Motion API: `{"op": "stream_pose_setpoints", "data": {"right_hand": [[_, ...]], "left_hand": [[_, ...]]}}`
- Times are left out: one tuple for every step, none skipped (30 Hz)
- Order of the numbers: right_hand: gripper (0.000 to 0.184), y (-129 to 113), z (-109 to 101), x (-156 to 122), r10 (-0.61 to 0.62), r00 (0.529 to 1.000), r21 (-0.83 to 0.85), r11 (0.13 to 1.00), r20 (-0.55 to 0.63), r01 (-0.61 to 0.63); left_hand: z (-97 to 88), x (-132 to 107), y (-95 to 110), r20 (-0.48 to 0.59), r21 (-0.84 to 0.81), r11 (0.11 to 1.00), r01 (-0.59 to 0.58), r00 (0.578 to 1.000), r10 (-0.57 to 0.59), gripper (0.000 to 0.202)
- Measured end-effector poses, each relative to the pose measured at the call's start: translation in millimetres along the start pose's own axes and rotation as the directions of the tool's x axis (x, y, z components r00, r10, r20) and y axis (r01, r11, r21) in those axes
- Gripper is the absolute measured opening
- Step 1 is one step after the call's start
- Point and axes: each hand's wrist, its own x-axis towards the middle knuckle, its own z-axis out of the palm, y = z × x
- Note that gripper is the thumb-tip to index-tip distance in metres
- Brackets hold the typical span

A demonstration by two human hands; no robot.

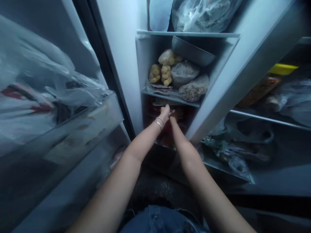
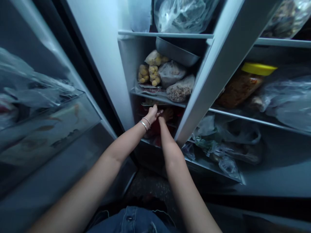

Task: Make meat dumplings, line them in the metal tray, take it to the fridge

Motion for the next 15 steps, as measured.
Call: {"op": "stream_pose_setpoints", "data": {"right_hand": [[0.038, 3, 4, 2, 0.02, 1.0, -0.017, 1.0, -0.011, -0.02], [0.038, 6, 7, 5, 0.034, 0.999, -0.02, 0.999, -0.02, -0.035], [0.039, 8, 11, 9, 0.039, 0.999, -0.019, 0.999, -0.022, -0.04], [0.04, 9, 15, 13, 0.034, 0.999, -0.023, 0.999, -0.017, -0.034], [0.041, 11, 19, 17, 0.021, 1.0, -0.025, 0.999, -0.008, -0.021], [0.041, 11, 23, 22, 0.003, 1.0, -0.026, 1.0, 0.004, -0.003], [0.04, 12, 26, 27, -0.017, 1.0, -0.025, 1.0, 0.016, 0.018], [0.04, 13, 30, 31, -0.037, 0.999, -0.022, 0.999, 0.026, 0.038], [0.04, 14, 33, 36, -0.054, 0.998, -0.019, 0.998, 0.032, 0.055], [0.039, 15, 35, 40, -0.069, 0.997, -0.015, 0.997, 0.035, 0.069], [0.039, 16, 37, 43, -0.081, 0.996, -0.01, 0.997, 0.035, 0.082], [0.039, 16, 39, 46, -0.092, 0.995, -0.004, 0.996, 0.034, 0.093], [0.039, 17, 40, 48, -0.103, 0.994, 0.002, 0.995, 0.032, 0.103], [0.039, 17, 41, 49, -0.113, 0.993, 0.008, 0.994, 0.031, 0.113], [0.039, 17, 41, 49, -0.123, 0.992, 0.014, 0.992, 0.029, 0.123]], "left_hand": [[0.1, 5, 0, -0.013, -0.008, 1.0, -0.016, 1.0, 0.016, 0.038], [-0.5, 9, 0, -0.027, -0.018, 0.999, -0.036, 0.999, 0.036, 0.038], [-1.6, 13, 0, -0.041, -0.029, 0.998, -0.057, 0.998, 0.056, 0.038], [-3.1, 16, 1, -0.051, -0.041, 0.996, -0.074, 0.996, 0.072, 0.038], [-4.6, 19, 2, -0.058, -0.053, 0.995, -0.088, 0.995, 0.085, 0.038], [-6.0, 20, 3, -0.06, -0.066, 0.993, -0.097, 0.994, 0.093, 0.038], [-7.1, 21, 4, -0.058, -0.078, 0.992, -0.101, 0.994, 0.097, 0.038], [-7.7, 21, 5, -0.051, -0.089, 0.991, -0.103, 0.994, 0.098, 0.038], [-7.8, 20, 5, -0.042, -0.1, 0.99, -0.102, 0.994, 0.098, 0.038], [-7.5, 19, 6, -0.03, -0.11, 0.989, -0.1, 0.995, 0.097, 0.037], [-6.9, 17, 7, -0.016, -0.119, 0.988, -0.094, 0.996, 0.093, 0.037], [-6.4, 15, 8, -0.003, -0.128, 0.988, -0.086, 0.996, 0.087, 0.037], [-6.2, 13, 9, 0.007, -0.135, 0.988, -0.077, 0.997, 0.078, 0.037], [-6.5, 11, 10, 0.012, -0.14, 0.988, -0.066, 0.998, 0.068, 0.037], [-7.4, 9, 12, 0.012, -0.146, 0.988, -0.056, 0.998, 0.058, 0.037]]}}
